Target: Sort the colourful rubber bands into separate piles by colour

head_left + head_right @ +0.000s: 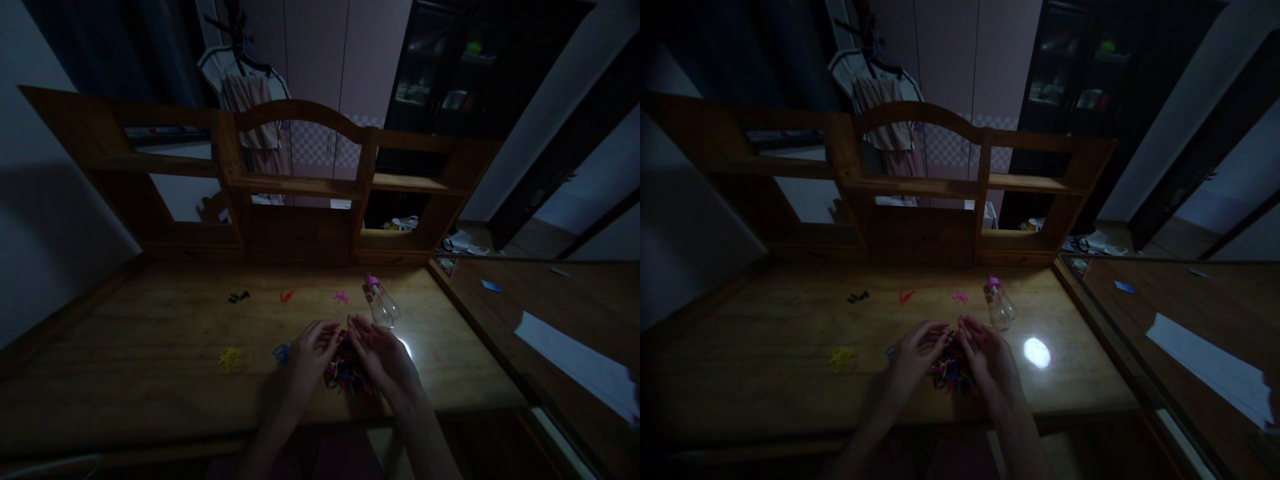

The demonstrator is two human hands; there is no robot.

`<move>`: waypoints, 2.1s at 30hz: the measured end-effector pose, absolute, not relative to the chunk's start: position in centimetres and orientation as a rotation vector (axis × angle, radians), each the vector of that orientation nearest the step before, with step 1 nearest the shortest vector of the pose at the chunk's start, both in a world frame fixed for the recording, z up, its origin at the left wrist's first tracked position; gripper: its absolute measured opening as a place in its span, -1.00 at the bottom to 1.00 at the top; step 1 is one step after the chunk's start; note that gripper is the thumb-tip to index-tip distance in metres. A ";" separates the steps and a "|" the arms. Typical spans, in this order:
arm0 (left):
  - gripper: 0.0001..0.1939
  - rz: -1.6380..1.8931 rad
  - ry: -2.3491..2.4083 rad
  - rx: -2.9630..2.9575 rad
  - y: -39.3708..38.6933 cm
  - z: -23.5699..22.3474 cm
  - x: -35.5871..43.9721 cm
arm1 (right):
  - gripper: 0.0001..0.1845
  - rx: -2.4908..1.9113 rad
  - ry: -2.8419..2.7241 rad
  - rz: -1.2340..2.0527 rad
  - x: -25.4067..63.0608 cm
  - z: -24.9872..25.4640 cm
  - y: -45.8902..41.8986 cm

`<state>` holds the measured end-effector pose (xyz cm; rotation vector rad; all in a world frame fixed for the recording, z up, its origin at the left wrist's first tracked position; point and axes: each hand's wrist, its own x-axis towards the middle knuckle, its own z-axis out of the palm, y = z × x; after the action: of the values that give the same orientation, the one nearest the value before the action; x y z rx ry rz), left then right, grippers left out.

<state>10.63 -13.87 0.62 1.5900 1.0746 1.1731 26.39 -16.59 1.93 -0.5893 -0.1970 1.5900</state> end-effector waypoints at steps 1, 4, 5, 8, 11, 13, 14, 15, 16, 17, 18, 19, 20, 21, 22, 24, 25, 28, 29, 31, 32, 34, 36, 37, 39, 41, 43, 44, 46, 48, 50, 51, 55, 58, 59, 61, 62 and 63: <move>-0.82 1.165 1.070 1.556 -13.9 0.6 10.6 | -0.87 -0.592 -0.200 1.587 26.4 1.9 -16.6; -0.80 1.138 1.070 1.482 -14.0 0.9 10.5 | -0.84 -0.597 -0.214 1.595 26.3 2.0 -16.7; -0.80 1.134 1.067 1.470 -14.0 1.1 10.4 | -0.82 -0.596 -0.221 1.600 26.2 2.0 -16.8; -0.79 1.127 1.031 1.428 -13.9 1.5 10.1 | -0.81 -0.591 -0.253 1.599 26.2 1.9 -16.9; -0.78 1.109 0.979 1.313 -13.6 1.3 10.0 | -0.83 -0.598 -0.274 1.590 26.2 2.0 -16.9; -0.78 1.122 0.929 1.213 -13.3 0.9 9.9 | -0.83 -0.601 -0.276 1.591 26.2 2.1 -16.9; -0.78 1.133 0.903 1.169 -13.2 0.7 9.9 | -0.81 -0.602 -0.279 1.595 26.1 2.2 -16.9; -0.78 1.142 0.885 1.138 -13.2 0.5 9.9 | -0.79 -0.610 -0.288 1.603 26.1 2.2 -17.0; -0.78 1.149 0.879 1.118 -13.1 0.4 9.9 | -0.77 -0.624 -0.302 1.612 26.0 2.3 -17.1; -0.79 1.150 0.882 1.113 -13.1 0.4 9.9 | -0.75 -0.647 -0.325 1.622 25.9 2.3 -17.2; -0.79 1.149 0.889 1.117 -13.1 0.4 10.0 | -0.72 -0.676 -0.357 1.629 25.7 2.3 -17.3; -0.79 1.148 0.898 1.126 -13.2 0.5 10.0 | -0.69 -0.713 -0.394 1.629 25.5 2.3 -17.4; -0.79 1.149 0.903 1.135 -13.2 0.6 10.0 | -0.66 -0.751 -0.431 1.621 25.3 2.3 -17.5; -0.79 1.150 0.902 1.143 -13.3 0.7 10.0 | -0.64 -0.783 -0.460 1.603 25.1 2.3 -17.6; -0.79 1.149 0.897 1.151 -13.3 0.8 10.0 | -0.62 -0.811 -0.477 1.579 24.9 2.2 -17.7; -0.80 1.145 0.883 1.176 -13.5 1.0 10.2 | -0.61 -0.853 -0.486 1.530 24.6 2.2 -17.7; -0.80 1.144 0.876 1.194 -13.6 1.1 10.2 | -0.61 -0.865 -0.489 1.511 24.4 2.2 -17.8; -0.83 1.155 0.868 1.247 -14.0 1.5 10.4 | -0.63 -0.898 -0.538 1.468 24.1 2.3 -17.9; -0.84 1.158 0.874 1.261 -14.2 1.7 10.4 | -0.64 -0.914 -0.564 1.455 24.0 2.4 -17.9; -0.84 1.164 0.894 1.282 -14.4 2.0 10.4 | -0.66 -0.955 -0.613 1.419 23.9 2.4 -18.1; -0.84 1.163 0.905 1.291 -14.5 2.1 10.4 | -0.67 -0.978 -0.636 1.393 23.9 2.5 -18.1; -0.83 1.172 0.935 1.301 -14.6 2.2 10.3 | -0.68 -1.030 -0.676 1.326 24.1 2.4 -18.1; -0.83 1.192 0.964 1.304 -14.5 2.1 10.1 | -0.71 -1.089 -0.715 1.247 24.3 2.3 -18.1; -0.82 1.202 0.978 1.305 -14.4 2.0 10.0 | -0.72 -1.118 -0.732 1.211 24.5 2.2 -18.1; -0.82 1.219 0.998 1.305 -14.2 1.8 9.8 | -0.73 -1.157 -0.755 1.164 24.8 2.2 -18.1; -0.82 1.220 1.005 1.304 -14.1 1.5 9.7 | -0.72 -1.174 -0.764 1.145 25.1 2.2 -18.1; -0.82 1.211 1.001 1.294 -14.1 1.5 9.7 | -0.70 -1.176 -0.778 1.153 25.0 2.3 -18.1; -0.82 1.204 0.996 1.288 -14.2 1.5 9.8 | -0.70 -1.172 -0.781 1.168 24.9 2.2 -18.2; -0.83 1.188 0.980 1.277 -14.4 1.7 10.0 | -0.69 -1.147 -0.785 1.218 24.6 2.2 -18.1; -0.83 1.169 0.964 1.282 -14.5 1.9 10.2 | -0.69 -1.110 -0.778 1.258 24.3 1.9 -18.0; -0.82 1.145 0.957 1.287 -14.7 2.1 10.3 | -0.69 -1.085 -0.777 1.275 24.1 1.6 -17.8; -0.81 1.131 0.961 1.280 -14.8 2.2 10.3 | -0.69 -1.083 -0.775 1.275 24.1 1.5 -17.7; -0.76 1.065 0.996 1.222 -15.1 2.6 10.2 | -0.68 -1.062 -0.768 1.319 24.1 1.3 -17.6; -0.73 1.065 1.016 1.214 -15.0 2.8 10.1 | -0.70 -1.043 -0.798 1.363 24.2 1.3 -17.9; -0.73 1.068 1.019 1.217 -15.0 2.8 10.0 | -0.72 -1.043 -0.816 1.356 24.2 1.3 -18.0; -0.73 1.070 1.022 1.234 -15.0 2.8 10.1 | -0.74 -1.041 -0.849 1.330 24.3 1.2 -18.1; -0.74 1.075 1.023 1.247 -14.9 2.9 10.1 | -0.75 -1.039 -0.858 1.321 24.4 1.2 -18.1; -0.74 1.088 1.026 1.261 -14.9 2.9 10.1 | -0.75 -1.039 -0.862 1.316 24.5 1.2 -18.1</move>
<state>10.07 -14.92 2.88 1.2607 1.0264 1.0875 24.48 -18.11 1.23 -1.0395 -0.8618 1.3158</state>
